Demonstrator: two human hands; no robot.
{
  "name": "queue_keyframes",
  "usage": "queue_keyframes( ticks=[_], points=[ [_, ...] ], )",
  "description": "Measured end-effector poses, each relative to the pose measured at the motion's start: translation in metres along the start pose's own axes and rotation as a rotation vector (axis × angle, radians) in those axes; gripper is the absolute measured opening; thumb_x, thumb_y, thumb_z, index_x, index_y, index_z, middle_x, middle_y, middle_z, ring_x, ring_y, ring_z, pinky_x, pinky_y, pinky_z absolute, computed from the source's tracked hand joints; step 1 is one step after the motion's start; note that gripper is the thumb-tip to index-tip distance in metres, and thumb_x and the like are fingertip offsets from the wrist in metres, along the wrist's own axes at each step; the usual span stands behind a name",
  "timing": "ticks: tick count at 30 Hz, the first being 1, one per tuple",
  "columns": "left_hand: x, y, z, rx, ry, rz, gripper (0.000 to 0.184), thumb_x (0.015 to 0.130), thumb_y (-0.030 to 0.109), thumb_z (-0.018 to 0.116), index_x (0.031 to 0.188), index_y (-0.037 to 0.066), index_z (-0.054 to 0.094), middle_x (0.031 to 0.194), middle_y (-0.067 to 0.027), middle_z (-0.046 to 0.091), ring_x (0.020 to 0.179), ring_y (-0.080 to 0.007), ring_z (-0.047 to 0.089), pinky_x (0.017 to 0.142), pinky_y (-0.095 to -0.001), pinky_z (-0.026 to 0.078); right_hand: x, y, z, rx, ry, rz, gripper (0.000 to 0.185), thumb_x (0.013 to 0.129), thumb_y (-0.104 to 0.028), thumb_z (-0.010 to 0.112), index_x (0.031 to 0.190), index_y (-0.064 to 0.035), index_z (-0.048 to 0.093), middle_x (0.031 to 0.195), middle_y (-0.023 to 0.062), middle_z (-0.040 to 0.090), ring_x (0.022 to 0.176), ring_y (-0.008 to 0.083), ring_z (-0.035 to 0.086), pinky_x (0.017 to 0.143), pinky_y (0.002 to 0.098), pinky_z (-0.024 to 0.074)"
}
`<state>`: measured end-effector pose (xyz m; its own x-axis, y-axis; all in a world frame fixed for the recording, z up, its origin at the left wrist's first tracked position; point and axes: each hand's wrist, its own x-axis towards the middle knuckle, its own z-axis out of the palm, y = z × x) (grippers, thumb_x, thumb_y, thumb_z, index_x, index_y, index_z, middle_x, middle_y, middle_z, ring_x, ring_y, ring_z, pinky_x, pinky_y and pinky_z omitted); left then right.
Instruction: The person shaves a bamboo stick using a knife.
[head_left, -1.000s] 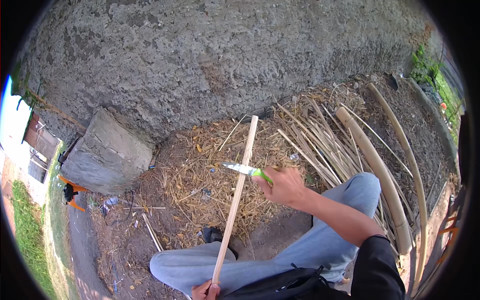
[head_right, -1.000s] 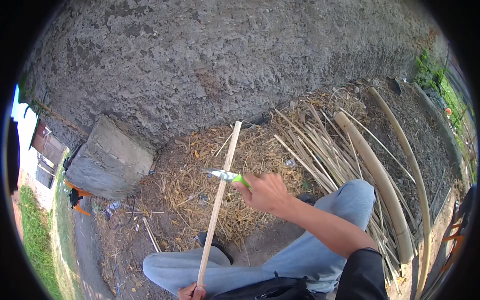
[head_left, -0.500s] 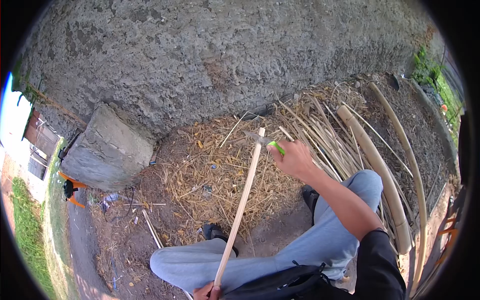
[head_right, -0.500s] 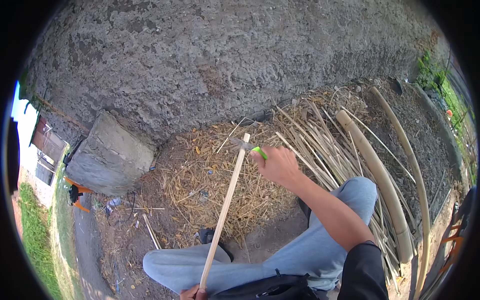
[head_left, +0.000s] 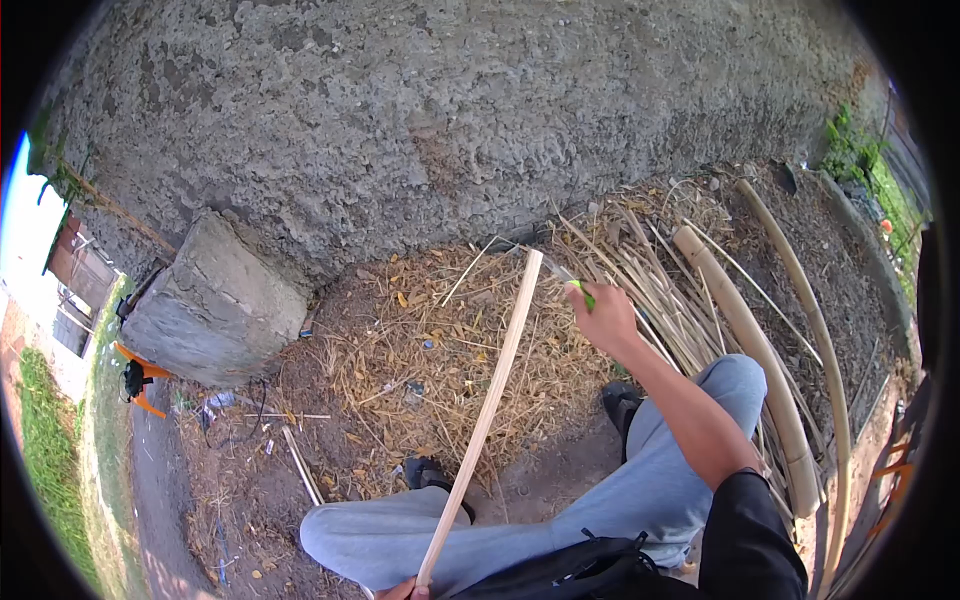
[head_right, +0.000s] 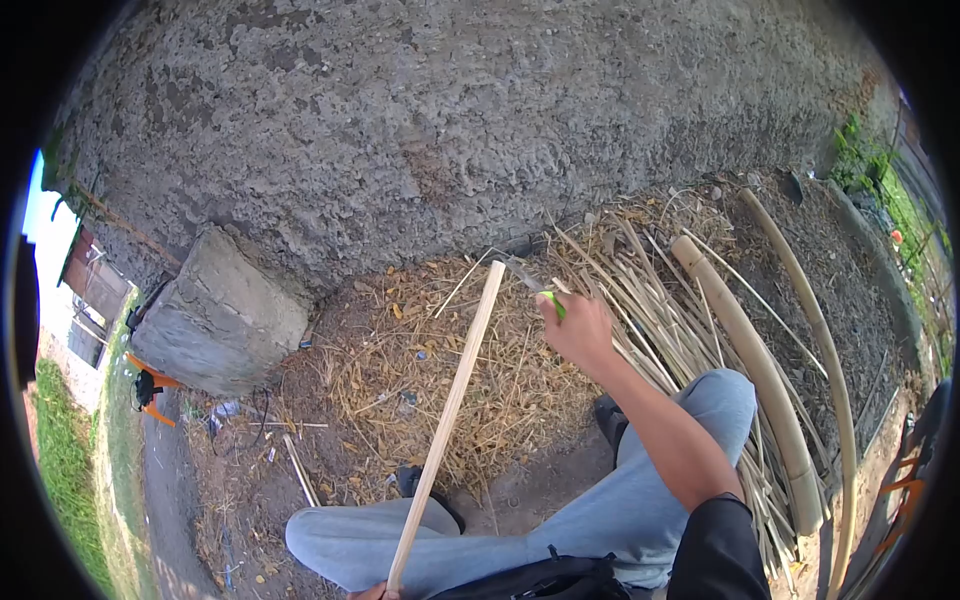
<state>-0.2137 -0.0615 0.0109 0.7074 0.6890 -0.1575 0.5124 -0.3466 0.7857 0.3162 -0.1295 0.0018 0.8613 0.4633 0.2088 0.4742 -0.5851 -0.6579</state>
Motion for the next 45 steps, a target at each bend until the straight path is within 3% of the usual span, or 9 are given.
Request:
queue_keyframes(
  ticks=[7, 12, 17, 24, 30, 32, 36, 43, 45],
  points=[
    [0.014, 0.003, 0.003, -0.167, 0.058, -0.093, 0.032, 0.103, 0.028, 0.055, 0.08, 0.006, 0.06, 0.062, 0.0033, 0.048, 0.058, -0.0078, 0.044, 0.053, -0.0273, 0.038, -0.026, -0.003, -0.006, 0.726, -0.26, 0.348, 0.051, 0.104, -0.046, 0.052, 0.08, -0.0034, 0.067, 0.055, -0.004, 0.042, 0.047, 0.0072, 0.032, 0.047, 0.0305, 0.0274],
    [0.017, -0.025, 0.006, -0.113, 0.033, -0.084, 0.03, 0.103, 0.026, 0.055, 0.081, 0.007, 0.06, 0.064, 0.0061, 0.046, 0.059, -0.0054, 0.041, 0.053, -0.0252, 0.035, -0.038, -0.019, -0.032, 0.866, -0.3, 0.409, 0.051, 0.103, -0.045, 0.053, 0.081, -0.0018, 0.066, 0.058, -0.0044, 0.044, 0.05, 0.0046, 0.033, 0.047, 0.0267, 0.0279],
    [0.02, -0.025, 0.01, -0.123, 0.034, -0.08, 0.028, 0.103, 0.025, 0.056, 0.082, 0.006, 0.06, 0.065, 0.0061, 0.046, 0.06, -0.0051, 0.041, 0.053, -0.0247, 0.035, -0.045, -0.019, -0.05, 0.886, -0.249, 0.204, 0.049, 0.103, -0.046, 0.054, 0.084, -0.0026, 0.066, 0.058, -0.0054, 0.044, 0.049, 0.0028, 0.032, 0.045, 0.0248, 0.0245],
    [0.02, -0.039, 0.012, -0.086, 0.044, -0.075, 0.028, 0.103, 0.025, 0.055, 0.083, 0.006, 0.059, 0.065, 0.0061, 0.047, 0.06, -0.005, 0.042, 0.053, -0.0243, 0.035, -0.039, -0.016, -0.064, 0.966, -0.207, 0.298, 0.045, 0.105, -0.04, 0.053, 0.086, -0.0014, 0.063, 0.056, -0.0089, 0.038, 0.047, 0.0015, 0.03, 0.043, 0.0227, 0.0226],
    [0.02, -0.031, 0.014, -0.187, 0.049, -0.116, 0.03, 0.103, 0.026, 0.055, 0.08, 0.007, 0.058, 0.064, 0.0055, 0.048, 0.058, -0.0053, 0.043, 0.051, -0.0254, 0.036, -0.041, -0.014, -0.033, 0.793, -0.214, 0.207, 0.048, 0.102, -0.044, 0.055, 0.084, -0.0022, 0.07, 0.058, 0.0, 0.049, 0.052, 0.0088, 0.043, 0.05, 0.0293, 0.032],
    [0.018, -0.032, 0.013, -0.204, 0.053, -0.12, 0.031, 0.103, 0.027, 0.055, 0.079, 0.007, 0.058, 0.064, 0.005, 0.048, 0.057, -0.0055, 0.043, 0.051, -0.0261, 0.036, -0.046, -0.029, -0.025, 0.407, -0.073, -0.132, 0.042, 0.101, -0.04, 0.056, 0.087, -0.0027, 0.071, 0.055, 0.0085, 0.054, 0.049, 0.0209, 0.053, 0.05, 0.0366, 0.04],
    [0.007, -0.031, 0.002, 0.182, 0.095, -0.033, 0.034, 0.101, 0.029, 0.055, 0.078, 0.005, 0.06, 0.059, -0.0036, 0.051, 0.054, -0.0123, 0.046, 0.051, -0.0317, 0.04, -0.038, -0.044, -0.012, 0.183, 0.022, -0.385, 0.038, 0.098, -0.037, 0.061, 0.077, -0.0054, 0.066, 0.05, 0.0113, 0.056, 0.045, 0.0354, 0.059, 0.045, 0.0475, 0.045],
    [-0.025, -0.038, -0.006, 0.238, 0.16, -0.023, 0.033, 0.1, 0.028, 0.055, 0.079, 0.004, 0.062, 0.057, -0.0114, 0.051, 0.05, -0.0203, 0.048, 0.049, -0.0396, 0.04, -0.036, -0.049, 0.005, 0.115, -0.166, -0.274, 0.037, 0.097, -0.038, 0.062, 0.08, -0.005, 0.068, 0.049, 0.0123, 0.057, 0.043, 0.0334, 0.059, 0.043, 0.0477, 0.0455],
    [-0.03, -0.038, -0.007, 0.258, 0.151, -0.009, 0.034, 0.101, 0.029, 0.055, 0.08, 0.004, 0.063, 0.057, -0.0115, 0.052, 0.05, -0.0215, 0.049, 0.05, -0.04, 0.04, -0.053, -0.059, 0.008, 0.109, -0.101, -0.5, 0.038, 0.097, -0.04, 0.061, 0.084, -0.0053, 0.069, 0.049, 0.0125, 0.057, 0.042, 0.0327, 0.06, 0.042, 0.0462, 0.0457]
  ],
)
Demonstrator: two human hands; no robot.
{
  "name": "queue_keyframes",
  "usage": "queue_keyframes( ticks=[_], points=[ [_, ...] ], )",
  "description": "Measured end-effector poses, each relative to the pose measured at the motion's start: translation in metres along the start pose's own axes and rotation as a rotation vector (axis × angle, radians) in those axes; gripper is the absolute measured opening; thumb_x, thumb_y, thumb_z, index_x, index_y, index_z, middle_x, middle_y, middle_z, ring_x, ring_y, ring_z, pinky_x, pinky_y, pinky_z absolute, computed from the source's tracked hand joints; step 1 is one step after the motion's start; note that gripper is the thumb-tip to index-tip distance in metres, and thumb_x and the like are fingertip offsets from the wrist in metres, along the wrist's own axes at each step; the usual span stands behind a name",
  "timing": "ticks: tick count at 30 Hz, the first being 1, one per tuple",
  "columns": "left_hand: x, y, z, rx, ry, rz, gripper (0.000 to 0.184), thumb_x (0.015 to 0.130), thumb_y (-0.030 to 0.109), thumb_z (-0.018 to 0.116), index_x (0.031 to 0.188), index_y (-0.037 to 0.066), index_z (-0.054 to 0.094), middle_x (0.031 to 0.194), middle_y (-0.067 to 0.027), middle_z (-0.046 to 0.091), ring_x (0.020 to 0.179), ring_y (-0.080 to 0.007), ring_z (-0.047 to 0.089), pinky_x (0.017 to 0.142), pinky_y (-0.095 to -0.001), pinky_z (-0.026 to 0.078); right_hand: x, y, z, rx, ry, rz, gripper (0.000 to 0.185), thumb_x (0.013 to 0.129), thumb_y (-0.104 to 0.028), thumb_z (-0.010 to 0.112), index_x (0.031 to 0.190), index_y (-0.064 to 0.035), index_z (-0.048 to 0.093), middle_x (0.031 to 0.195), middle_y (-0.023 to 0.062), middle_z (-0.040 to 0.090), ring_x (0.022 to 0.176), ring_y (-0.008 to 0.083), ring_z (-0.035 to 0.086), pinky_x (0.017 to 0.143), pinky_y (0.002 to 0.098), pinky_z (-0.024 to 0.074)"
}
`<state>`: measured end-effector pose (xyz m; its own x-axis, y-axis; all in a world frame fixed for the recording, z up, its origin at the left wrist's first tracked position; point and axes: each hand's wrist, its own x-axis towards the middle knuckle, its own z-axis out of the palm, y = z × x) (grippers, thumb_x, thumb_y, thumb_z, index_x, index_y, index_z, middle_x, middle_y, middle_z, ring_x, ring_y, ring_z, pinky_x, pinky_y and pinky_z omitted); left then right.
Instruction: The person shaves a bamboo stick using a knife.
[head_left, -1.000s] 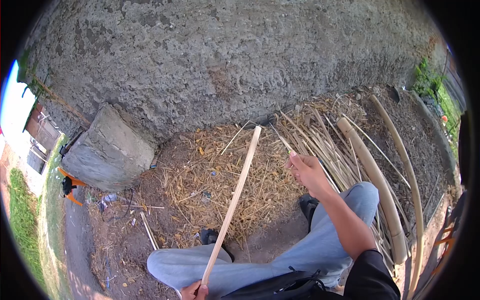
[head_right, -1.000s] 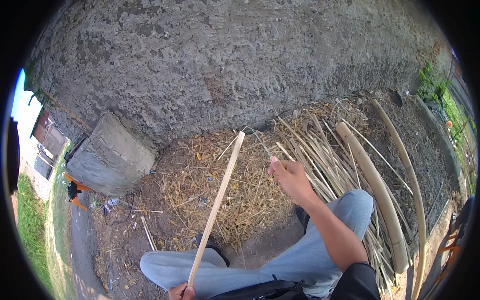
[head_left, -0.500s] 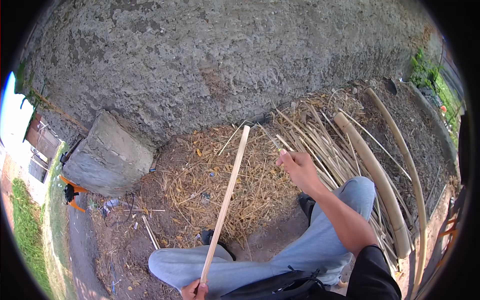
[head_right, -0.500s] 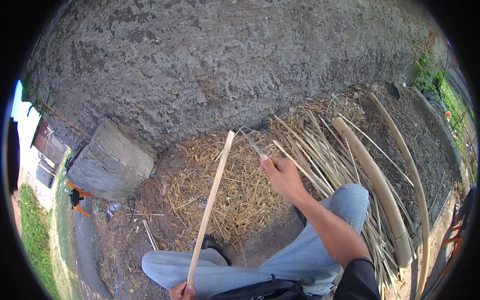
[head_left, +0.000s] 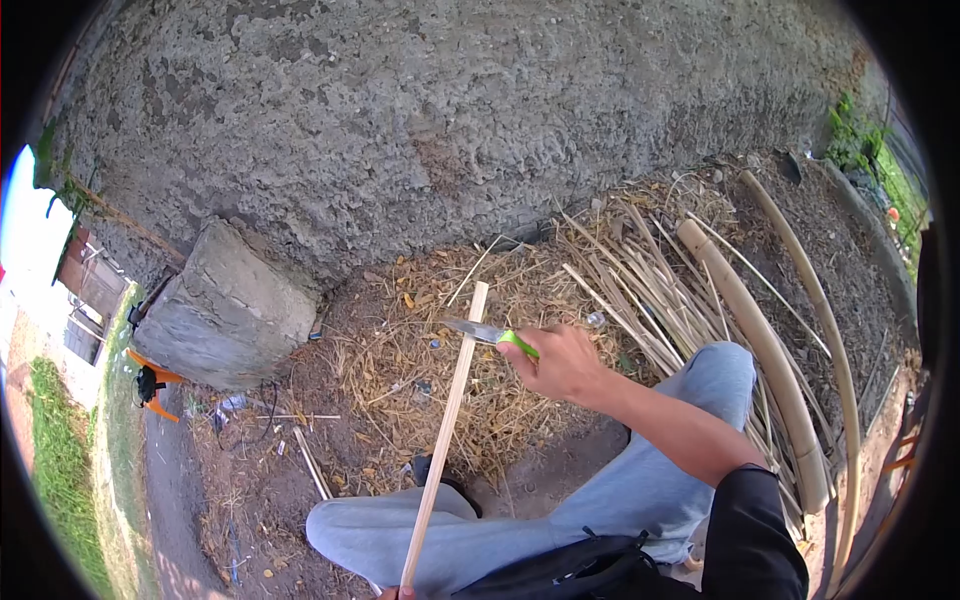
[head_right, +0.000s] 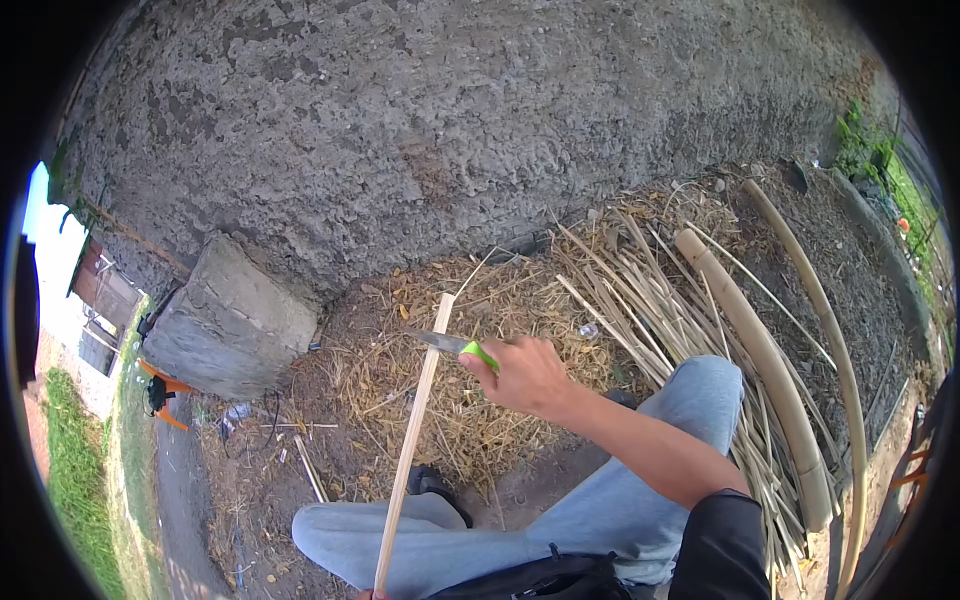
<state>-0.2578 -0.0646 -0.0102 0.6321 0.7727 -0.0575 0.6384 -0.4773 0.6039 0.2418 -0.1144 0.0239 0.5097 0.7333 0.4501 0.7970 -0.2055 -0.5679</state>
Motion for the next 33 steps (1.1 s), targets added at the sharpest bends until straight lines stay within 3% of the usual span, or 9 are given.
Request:
queue_keyframes(
  ticks=[9, 11, 14, 18, 21, 27, 29, 31, 33],
  points=[
    [-0.001, 0.019, -0.005, 0.017, 0.067, 0.01, 0.036, 0.101, 0.033, 0.055, 0.083, 0.003, 0.064, 0.055, -0.0132, 0.053, 0.048, -0.0245, 0.048, 0.048, -0.0402, 0.039, 0.003, 0.032, 0.008, -0.083, -0.012, 0.258, 0.049, 0.1, -0.047, 0.055, 0.083, -0.0026, 0.067, 0.052, 0.0124, 0.058, 0.047, 0.0257, 0.059, 0.048, 0.0416, 0.0457],
    [0.005, 0.019, -0.004, 0.001, 0.018, -0.026, 0.036, 0.101, 0.032, 0.055, 0.081, 0.003, 0.064, 0.055, -0.0114, 0.052, 0.049, -0.0219, 0.047, 0.049, -0.0393, 0.039, 0.004, 0.046, 0.009, 0.486, 0.058, 0.621, 0.055, 0.099, -0.051, 0.057, 0.081, -0.0008, 0.066, 0.055, 0.0077, 0.057, 0.048, 0.0155, 0.051, 0.052, 0.0369, 0.0446],
    [0.003, 0.007, 0.009, -0.108, -0.087, -0.027, 0.037, 0.1, 0.032, 0.057, 0.078, 0.002, 0.063, 0.055, -0.0099, 0.05, 0.05, -0.0179, 0.045, 0.049, -0.0381, 0.039, -0.013, 0.028, 0.016, 0.792, -0.012, 0.821, 0.055, 0.099, -0.053, 0.059, 0.086, 0.0004, 0.069, 0.063, 0.0026, 0.06, 0.05, 0.0095, 0.041, 0.05, 0.0326, 0.0395],
    [0.012, 0.018, 0.004, -0.122, -0.14, -0.068, 0.038, 0.1, 0.031, 0.056, 0.077, 0.002, 0.062, 0.055, -0.0092, 0.049, 0.052, -0.0151, 0.045, 0.05, -0.0371, 0.039, -0.022, 0.01, 0.032, 1.202, 0.147, 0.819, 0.032, 0.1, -0.032, 0.065, 0.094, -0.0006, 0.064, 0.073, 0.007, 0.066, 0.044, 0.0046, 0.032, 0.038, 0.0249, 0.0242],
    [0.022, 0.033, -0.006, -0.113, -0.178, -0.062, 0.039, 0.101, 0.032, 0.057, 0.076, 0.002, 0.062, 0.055, -0.009, 0.048, 0.054, -0.0139, 0.043, 0.05, -0.0354, 0.038, -0.016, 0.002, 0.024, 1.157, 0.173, 0.78, 0.025, 0.096, -0.024, 0.07, 0.097, 0.0008, 0.067, 0.082, 0.0091, 0.071, 0.05, 0.0043, 0.04, 0.041, 0.0249, 0.0274],
    [0.051, 0.078, -0.012, 0.262, -0.229, 0.038, 0.03, 0.095, 0.032, 0.064, 0.097, 0.003, 0.069, 0.074, -0.0185, 0.066, 0.068, -0.0355, 0.064, 0.066, -0.0486, 0.05, -0.007, 0.013, 0.007, 1.198, 0.185, 0.857, 0.022, 0.094, -0.021, 0.072, 0.095, 0.0006, 0.068, 0.081, 0.0094, 0.072, 0.059, 0.0078, 0.051, 0.052, 0.0281, 0.0376],
    [0.064, 0.1, -0.005, 0.4, 0.151, 0.231, 0.038, 0.088, 0.028, 0.07, 0.115, 0.002, 0.064, 0.101, -0.0234, 0.069, 0.092, -0.0452, 0.064, 0.08, -0.055, 0.051, -0.002, 0.015, 0.004, 1.185, 0.212, 0.872, 0.021, 0.095, -0.021, 0.072, 0.095, 0.0004, 0.069, 0.082, 0.0099, 0.072, 0.061, 0.0089, 0.053, 0.055, 0.029, 0.0401],
    [0.091, 0.12, 0.005, 0.349, 0.165, 0.344, 0.052, 0.083, 0.027, 0.076, 0.125, 0.001, 0.058, 0.116, -0.025, 0.065, 0.102, -0.0451, 0.062, 0.087, -0.0529, 0.05, 0.002, 0.015, 0.003, 1.133, 0.197, 0.916, 0.022, 0.095, -0.022, 0.072, 0.092, 0.0002, 0.069, 0.081, 0.0095, 0.072, 0.064, 0.0106, 0.056, 0.06, 0.0307, 0.0428],
    [0.133, 0.142, 0.031, 0.146, 0.111, 0.436, 0.049, 0.101, 0.031, 0.061, 0.134, -0.004, 0.053, 0.107, -0.0194, 0.069, 0.094, -0.0267, 0.07, 0.078, -0.0351, 0.055, 0.002, 0.015, 0.009, 1.116, 0.194, 0.862, 0.022, 0.095, -0.022, 0.072, 0.092, -0.0001, 0.069, 0.081, 0.0091, 0.072, 0.063, 0.0096, 0.055, 0.059, 0.0298, 0.0422]
  ],
)
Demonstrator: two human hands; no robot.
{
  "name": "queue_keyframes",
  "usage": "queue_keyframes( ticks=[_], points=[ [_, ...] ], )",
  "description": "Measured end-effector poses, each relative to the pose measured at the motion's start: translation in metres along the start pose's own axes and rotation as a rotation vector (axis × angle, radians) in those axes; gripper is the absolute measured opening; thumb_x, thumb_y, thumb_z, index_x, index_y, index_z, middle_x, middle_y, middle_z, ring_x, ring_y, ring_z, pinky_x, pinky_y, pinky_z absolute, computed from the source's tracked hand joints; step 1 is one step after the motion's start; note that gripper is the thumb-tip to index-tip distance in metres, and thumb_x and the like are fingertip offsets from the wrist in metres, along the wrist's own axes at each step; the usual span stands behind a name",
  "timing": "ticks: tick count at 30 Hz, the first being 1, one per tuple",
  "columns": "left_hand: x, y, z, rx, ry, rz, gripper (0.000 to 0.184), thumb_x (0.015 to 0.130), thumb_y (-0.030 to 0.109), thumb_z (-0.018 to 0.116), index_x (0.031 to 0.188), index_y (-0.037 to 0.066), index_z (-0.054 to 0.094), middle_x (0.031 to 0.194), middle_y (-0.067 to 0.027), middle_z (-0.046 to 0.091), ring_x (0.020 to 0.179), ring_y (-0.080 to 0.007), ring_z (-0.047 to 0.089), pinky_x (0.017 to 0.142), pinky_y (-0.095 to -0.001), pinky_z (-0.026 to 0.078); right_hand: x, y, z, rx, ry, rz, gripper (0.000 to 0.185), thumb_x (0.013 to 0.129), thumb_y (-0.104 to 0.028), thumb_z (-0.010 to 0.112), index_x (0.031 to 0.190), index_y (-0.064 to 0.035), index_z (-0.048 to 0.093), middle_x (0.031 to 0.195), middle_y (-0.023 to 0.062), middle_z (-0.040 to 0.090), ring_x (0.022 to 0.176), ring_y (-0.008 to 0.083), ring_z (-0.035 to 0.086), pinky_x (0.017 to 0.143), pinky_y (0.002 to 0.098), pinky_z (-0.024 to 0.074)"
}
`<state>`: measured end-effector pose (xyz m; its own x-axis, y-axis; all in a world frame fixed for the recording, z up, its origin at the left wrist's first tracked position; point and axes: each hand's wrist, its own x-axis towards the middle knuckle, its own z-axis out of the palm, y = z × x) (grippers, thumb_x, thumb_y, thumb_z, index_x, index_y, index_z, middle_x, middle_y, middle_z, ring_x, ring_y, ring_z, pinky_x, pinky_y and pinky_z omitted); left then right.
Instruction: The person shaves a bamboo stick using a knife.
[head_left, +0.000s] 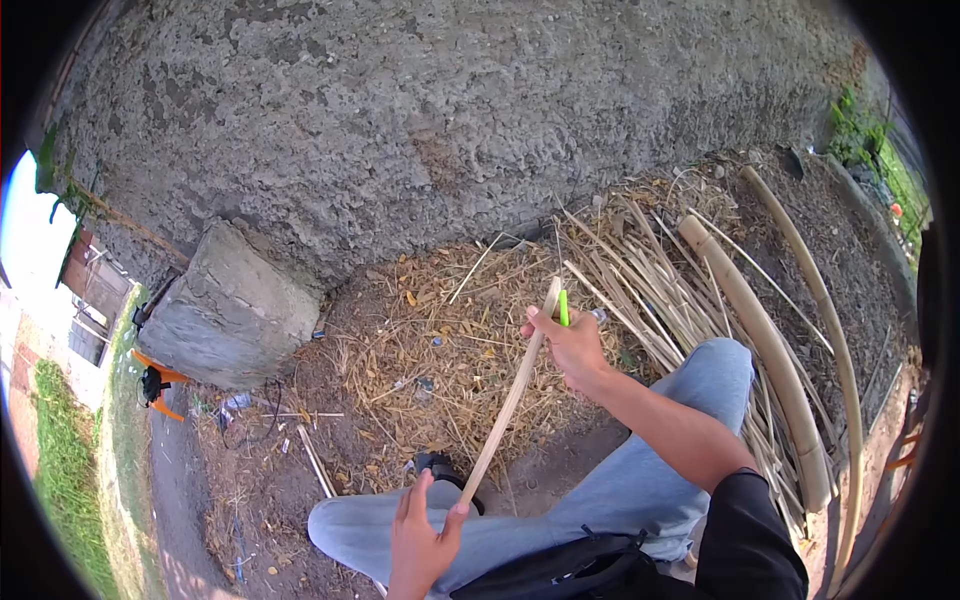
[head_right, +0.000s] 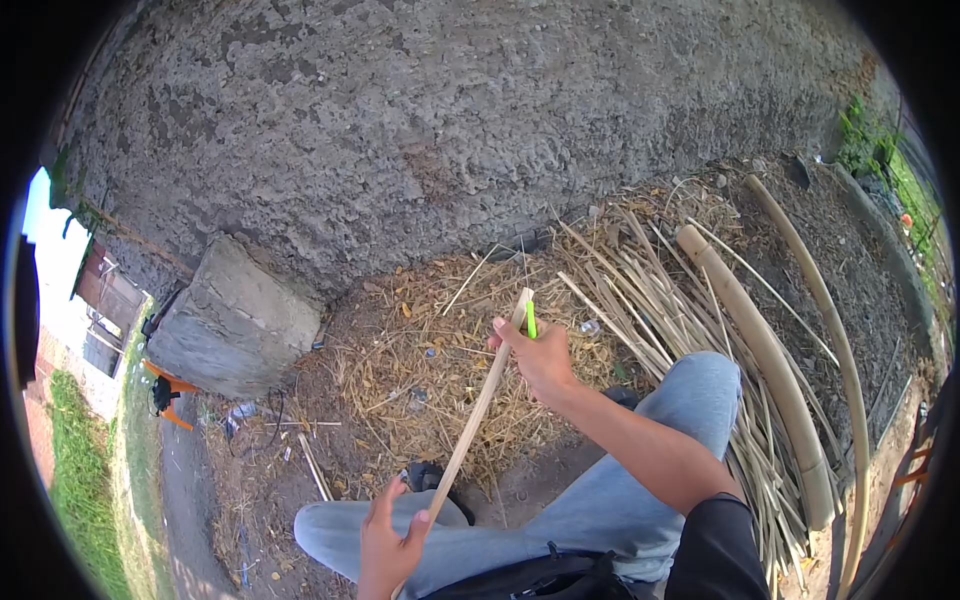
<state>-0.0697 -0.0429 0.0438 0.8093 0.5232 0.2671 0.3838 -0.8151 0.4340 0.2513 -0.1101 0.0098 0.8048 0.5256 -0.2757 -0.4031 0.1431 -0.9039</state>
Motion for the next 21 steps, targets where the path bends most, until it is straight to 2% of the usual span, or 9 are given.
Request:
queue_keyframes(
  ticks=[2, 5, 6, 7, 8, 10, 13, 14, 21],
  points=[
    [0.041, 0.0, 0.037, -0.331, -0.238, -0.229, 0.07, 0.096, 0.04, 0.066, 0.144, -0.004, 0.043, 0.128, -0.0266, 0.062, 0.124, -0.0373, 0.059, 0.099, -0.0425, 0.048, 0.002, 0.006, 0.0, -0.051, -0.01, -0.056, 0.023, 0.096, -0.023, 0.071, 0.093, -0.0006, 0.07, 0.08, 0.0078, 0.072, 0.064, 0.0077, 0.057, 0.057, 0.0282, 0.0428],
    [0.106, 0.014, 0.077, -0.382, -0.27, -0.147, 0.061, 0.101, 0.037, 0.059, 0.145, -0.002, 0.042, 0.124, -0.023, 0.064, 0.106, -0.0312, 0.069, 0.086, -0.0378, 0.054, 0.002, 0.008, -0.005, -0.138, -0.072, -0.061, 0.024, 0.097, -0.025, 0.07, 0.094, -0.0011, 0.071, 0.08, 0.0049, 0.073, 0.063, 0.0073, 0.058, 0.054, 0.0297, 0.0432],
    [0.127, 0.021, 0.081, -0.689, -0.429, -0.296, 0.053, 0.104, 0.034, 0.054, 0.143, -0.001, 0.046, 0.112, -0.0176, 0.066, 0.089, -0.0238, 0.068, 0.073, -0.0328, 0.053, 0.009, 0.019, -0.007, -0.268, -0.089, -0.253, 0.03, 0.099, -0.031, 0.066, 0.093, -0.0009, 0.07, 0.075, 0.0067, 0.071, 0.055, 0.0118, 0.057, 0.051, 0.0342, 0.0436],
    [0.14, 0.022, 0.085, -0.995, -0.588, -0.441, 0.045, 0.106, 0.031, 0.05, 0.14, 0.0, 0.049, 0.099, -0.0121, 0.068, 0.072, -0.0165, 0.068, 0.06, -0.0277, 0.051, 0.01, 0.018, -0.012, -0.271, -0.089, -0.258, 0.03, 0.099, -0.031, 0.066, 0.093, -0.0009, 0.07, 0.075, 0.0067, 0.071, 0.055, 0.0118, 0.057, 0.051, 0.0342, 0.0436],
    [0.144, 0.016, 0.092, -0.996, -0.586, -0.436, 0.045, 0.106, 0.031, 0.05, 0.14, 0.0, 0.049, 0.099, -0.0121, 0.068, 0.072, -0.0165, 0.068, 0.06, -0.0277, 0.051, 0.011, 0.015, -0.018, -0.566, -0.1, -0.363, 0.034, 0.099, -0.034, 0.064, 0.092, -0.0012, 0.069, 0.072, 0.0087, 0.069, 0.052, 0.0168, 0.058, 0.049, 0.0364, 0.0434],
    [0.15, 0.007, 0.103, -0.882, -0.46, -0.436, 0.035, 0.109, 0.025, 0.043, 0.132, 0.003, 0.056, 0.074, 0.0002, 0.055, 0.048, -0.0035, 0.044, 0.043, -0.0213, 0.034, -0.004, -0.009, -0.02, -1.099, -0.077, -0.624, 0.04, 0.101, -0.04, 0.058, 0.093, -0.0018, 0.066, 0.066, 0.015, 0.064, 0.053, 0.0326, 0.062, 0.05, 0.0437, 0.0472],
    [0.142, 0.01, 0.089, -1.017, -0.378, -0.537, 0.031, 0.11, 0.025, 0.043, 0.118, 0.003, 0.062, 0.064, 0.0046, 0.043, 0.047, -0.0019, 0.032, 0.041, -0.0213, 0.026, -0.007, 0.001, -0.02, -1.189, -0.096, -0.881, 0.036, 0.101, -0.037, 0.057, 0.094, -0.0028, 0.065, 0.065, 0.0133, 0.065, 0.057, 0.0352, 0.066, 0.051, 0.0475, 0.0503],
    [0.138, 0.013, 0.085, -0.983, -0.311, -0.528, 0.029, 0.109, 0.023, 0.043, 0.109, 0.002, 0.063, 0.064, 0.0038, 0.045, 0.046, -0.002, 0.033, 0.041, -0.021, 0.026, -0.007, 0.007, -0.02, -1.288, -0.131, -0.889, 0.034, 0.102, -0.036, 0.055, 0.092, -0.0034, 0.062, 0.067, 0.0131, 0.066, 0.055, 0.0346, 0.066, 0.049, 0.0491, 0.0505],
    [0.121, -0.007, 0.081, -0.857, -0.265, -0.518, 0.028, 0.107, 0.021, 0.049, 0.101, 0.001, 0.066, 0.066, 0.0028, 0.052, 0.055, -0.0035, 0.041, 0.05, -0.0235, 0.034, 0.009, 0.026, -0.008, -1.25, -0.072, -1.012, 0.04, 0.102, -0.036, 0.055, 0.078, -0.0045, 0.058, 0.064, 0.0126, 0.066, 0.044, 0.0322, 0.061, 0.037, 0.0443, 0.0458]
  ],
)
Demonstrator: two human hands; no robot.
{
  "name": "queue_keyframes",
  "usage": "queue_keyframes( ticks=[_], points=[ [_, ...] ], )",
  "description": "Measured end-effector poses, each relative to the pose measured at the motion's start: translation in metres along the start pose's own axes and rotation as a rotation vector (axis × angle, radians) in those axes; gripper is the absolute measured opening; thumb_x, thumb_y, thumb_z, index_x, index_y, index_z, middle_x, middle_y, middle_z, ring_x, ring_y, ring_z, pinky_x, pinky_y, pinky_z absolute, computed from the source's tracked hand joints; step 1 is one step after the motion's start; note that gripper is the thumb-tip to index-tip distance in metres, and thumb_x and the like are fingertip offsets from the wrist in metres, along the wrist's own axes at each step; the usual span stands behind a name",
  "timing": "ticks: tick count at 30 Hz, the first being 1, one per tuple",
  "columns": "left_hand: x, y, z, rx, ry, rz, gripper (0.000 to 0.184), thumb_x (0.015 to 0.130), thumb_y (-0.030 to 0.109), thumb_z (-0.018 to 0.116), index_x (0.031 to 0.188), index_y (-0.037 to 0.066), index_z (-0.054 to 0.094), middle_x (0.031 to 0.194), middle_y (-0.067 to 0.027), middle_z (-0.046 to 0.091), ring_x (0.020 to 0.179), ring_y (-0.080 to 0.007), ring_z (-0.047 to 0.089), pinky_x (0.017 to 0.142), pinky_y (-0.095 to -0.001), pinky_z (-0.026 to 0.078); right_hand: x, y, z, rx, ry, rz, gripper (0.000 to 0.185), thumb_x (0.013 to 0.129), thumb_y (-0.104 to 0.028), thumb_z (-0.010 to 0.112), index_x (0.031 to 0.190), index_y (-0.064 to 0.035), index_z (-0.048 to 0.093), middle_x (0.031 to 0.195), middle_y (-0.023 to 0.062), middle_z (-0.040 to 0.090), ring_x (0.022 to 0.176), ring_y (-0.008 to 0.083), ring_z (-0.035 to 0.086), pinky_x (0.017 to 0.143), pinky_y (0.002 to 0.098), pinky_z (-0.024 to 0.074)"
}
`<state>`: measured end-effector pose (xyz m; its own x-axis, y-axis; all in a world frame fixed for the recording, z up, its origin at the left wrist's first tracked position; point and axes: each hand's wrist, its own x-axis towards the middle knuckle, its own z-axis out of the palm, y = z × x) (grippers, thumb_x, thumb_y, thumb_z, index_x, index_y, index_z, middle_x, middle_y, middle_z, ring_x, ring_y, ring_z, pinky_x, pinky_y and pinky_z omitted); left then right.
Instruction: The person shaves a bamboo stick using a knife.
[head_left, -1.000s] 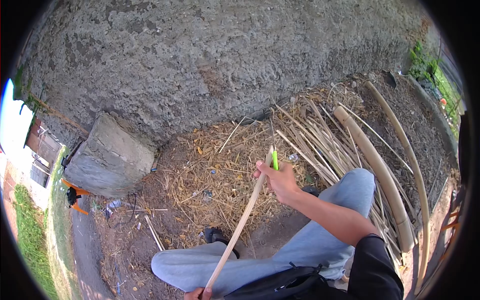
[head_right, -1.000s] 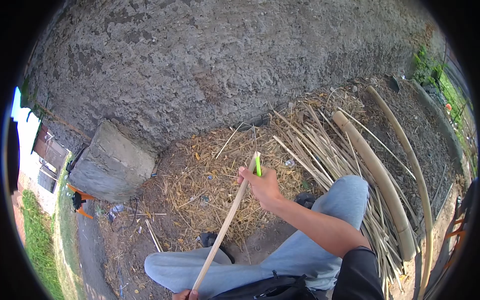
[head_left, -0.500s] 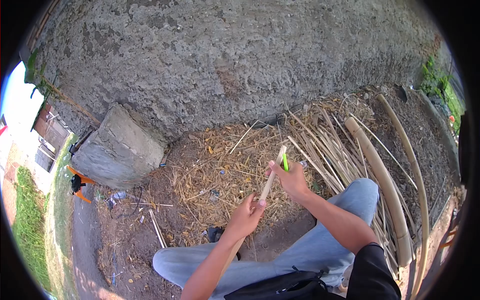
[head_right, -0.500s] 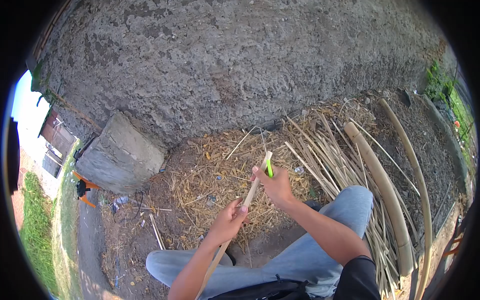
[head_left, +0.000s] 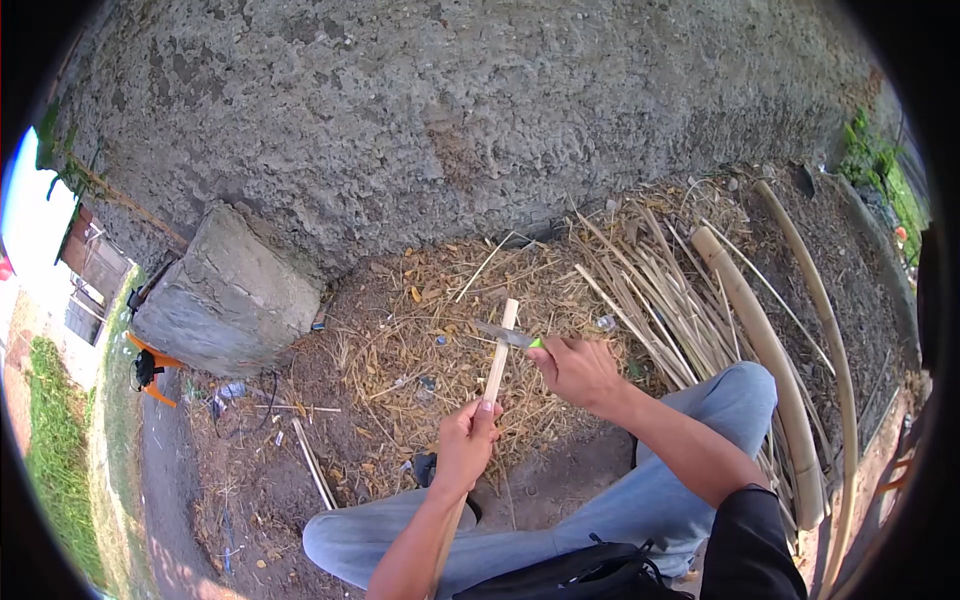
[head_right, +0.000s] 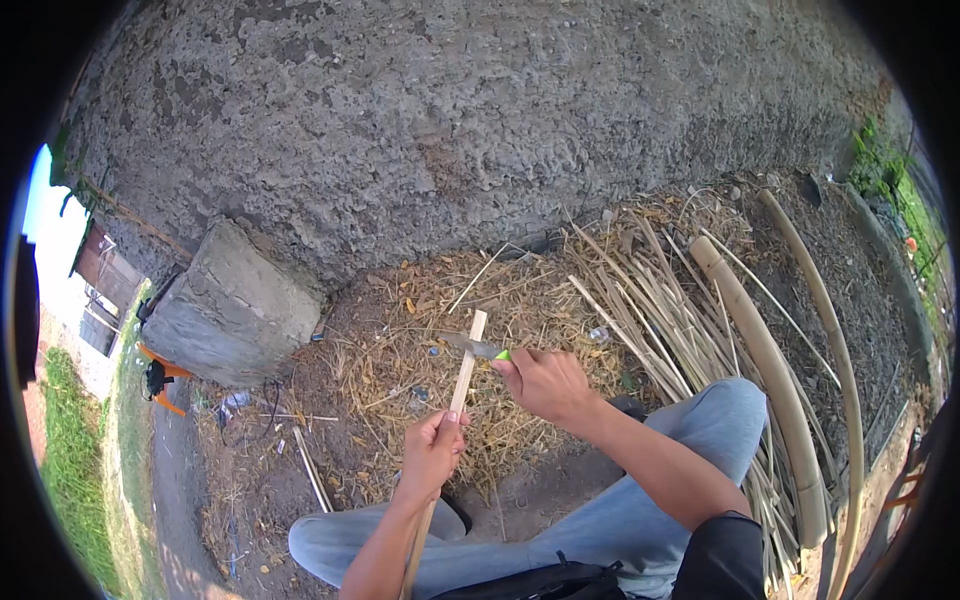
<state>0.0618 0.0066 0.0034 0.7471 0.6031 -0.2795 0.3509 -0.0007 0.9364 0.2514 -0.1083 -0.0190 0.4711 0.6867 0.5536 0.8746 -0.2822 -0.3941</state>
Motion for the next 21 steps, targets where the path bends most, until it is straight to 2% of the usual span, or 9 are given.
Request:
queue_keyframes(
  ticks=[6, 8, 10, 14, 15, 18, 19, 20, 21],
  points=[
    [-0.004, -0.015, -0.006, 0.012, 0.02, 0.001, 0.027, 0.106, 0.019, 0.05, 0.097, 0.001, 0.066, 0.064, 0.0012, 0.053, 0.057, -0.0043, 0.046, 0.052, -0.0241, 0.037, 0.008, 0.011, 0.007, 0.013, -0.017, 0.046, 0.041, 0.101, -0.038, 0.056, 0.078, -0.005, 0.061, 0.059, 0.0154, 0.064, 0.04, 0.0325, 0.059, 0.035, 0.0442, 0.0441],
    [-0.001, -0.019, -0.003, 0.055, 0.028, 0.083, 0.026, 0.107, 0.019, 0.048, 0.1, -0.001, 0.063, 0.063, 0.0032, 0.048, 0.048, -0.0011, 0.037, 0.042, -0.0204, 0.027, 0.006, 0.002, 0.005, -0.003, -0.006, 0.057, 0.042, 0.101, -0.039, 0.056, 0.077, -0.0048, 0.062, 0.055, 0.0153, 0.062, 0.039, 0.0317, 0.059, 0.035, 0.0437, 0.0445],
    [-0.004, -0.015, -0.003, 0.057, 0.027, 0.113, 0.026, 0.107, 0.019, 0.048, 0.1, -0.001, 0.063, 0.064, 0.0032, 0.049, 0.049, -0.001, 0.037, 0.043, -0.0202, 0.028, -0.002, -0.011, 0.0, -0.031, 0.004, -0.076, 0.039, 0.1, -0.037, 0.058, 0.078, -0.0056, 0.063, 0.052, 0.0117, 0.06, 0.038, 0.0286, 0.056, 0.035, 0.0411, 0.0383],
    [-0.007, -0.016, -0.001, 0.047, 0.03, 0.075, 0.026, 0.107, 0.019, 0.049, 0.099, -0.001, 0.063, 0.065, 0.0034, 0.049, 0.052, -0.0008, 0.038, 0.045, -0.0195, 0.028, 0.011, 0.014, 0.011, -0.012, 0.016, 0.025, 0.039, 0.1, -0.037, 0.058, 0.077, -0.0063, 0.063, 0.055, 0.0111, 0.061, 0.039, 0.0273, 0.056, 0.034, 0.0395, 0.0368],
    [-0.006, -0.015, -0.001, 0.049, 0.026, 0.082, 0.026, 0.107, 0.019, 0.049, 0.099, -0.001, 0.063, 0.065, 0.0034, 0.049, 0.052, -0.0008, 0.038, 0.045, -0.0195, 0.028, 0.013, 0.004, 0.001, 0.032, 0.023, 0.029, 0.044, 0.101, -0.04, 0.055, 0.075, -0.0055, 0.061, 0.056, 0.0146, 0.062, 0.041, 0.0328, 0.06, 0.037, 0.0435, 0.045],
    [-0.011, -0.018, -0.001, 0.07, 0.012, 0.101, 0.026, 0.107, 0.02, 0.049, 0.098, 0.0, 0.063, 0.064, 0.0032, 0.048, 0.05, -0.0007, 0.037, 0.044, -0.0195, 0.028, 0.0, -0.008, -0.004, -0.043, -0.014, -0.054, 0.046, 0.102, -0.041, 0.053, 0.074, -0.0051, 0.062, 0.056, 0.015, 0.062, 0.042, 0.0338, 0.059, 0.038, 0.0445, 0.0455],
    [-0.017, -0.019, 0.0, 0.06, 0.011, 0.08, 0.026, 0.107, 0.02, 0.048, 0.098, 0.0, 0.063, 0.064, 0.0034, 0.048, 0.049, -0.0006, 0.036, 0.043, -0.0195, 0.027, 0.009, 0.008, 0.0, 0.021, -0.035, 0.104, 0.047, 0.102, -0.041, 0.052, 0.075, -0.0047, 0.063, 0.054, 0.0153, 0.061, 0.042, 0.0346, 0.059, 0.04, 0.0462, 0.0464],
    [-0.02, -0.017, 0.0, 0.053, 0.007, 0.068, 0.026, 0.107, 0.02, 0.048, 0.098, 0.001, 0.062, 0.063, 0.0036, 0.047, 0.047, -0.0004, 0.035, 0.042, -0.0195, 0.026, 0.018, 0.035, 0.001, 0.022, -0.033, 0.109, 0.047, 0.102, -0.041, 0.052, 0.075, -0.0047, 0.063, 0.054, 0.0153, 0.061, 0.042, 0.0346, 0.059, 0.04, 0.0462, 0.0464],
    [-0.026, -0.011, -0.002, 0.062, 0.004, 0.066, 0.026, 0.107, 0.02, 0.048, 0.098, 0.001, 0.062, 0.063, 0.0036, 0.047, 0.047, -0.0004, 0.035, 0.042, -0.0195, 0.026, 0.023, 0.064, -0.002, -0.037, -0.131, 0.268, 0.047, 0.103, -0.041, 0.051, 0.076, -0.0044, 0.063, 0.054, 0.0153, 0.06, 0.043, 0.035, 0.059, 0.042, 0.0467, 0.0468]
  ],
)
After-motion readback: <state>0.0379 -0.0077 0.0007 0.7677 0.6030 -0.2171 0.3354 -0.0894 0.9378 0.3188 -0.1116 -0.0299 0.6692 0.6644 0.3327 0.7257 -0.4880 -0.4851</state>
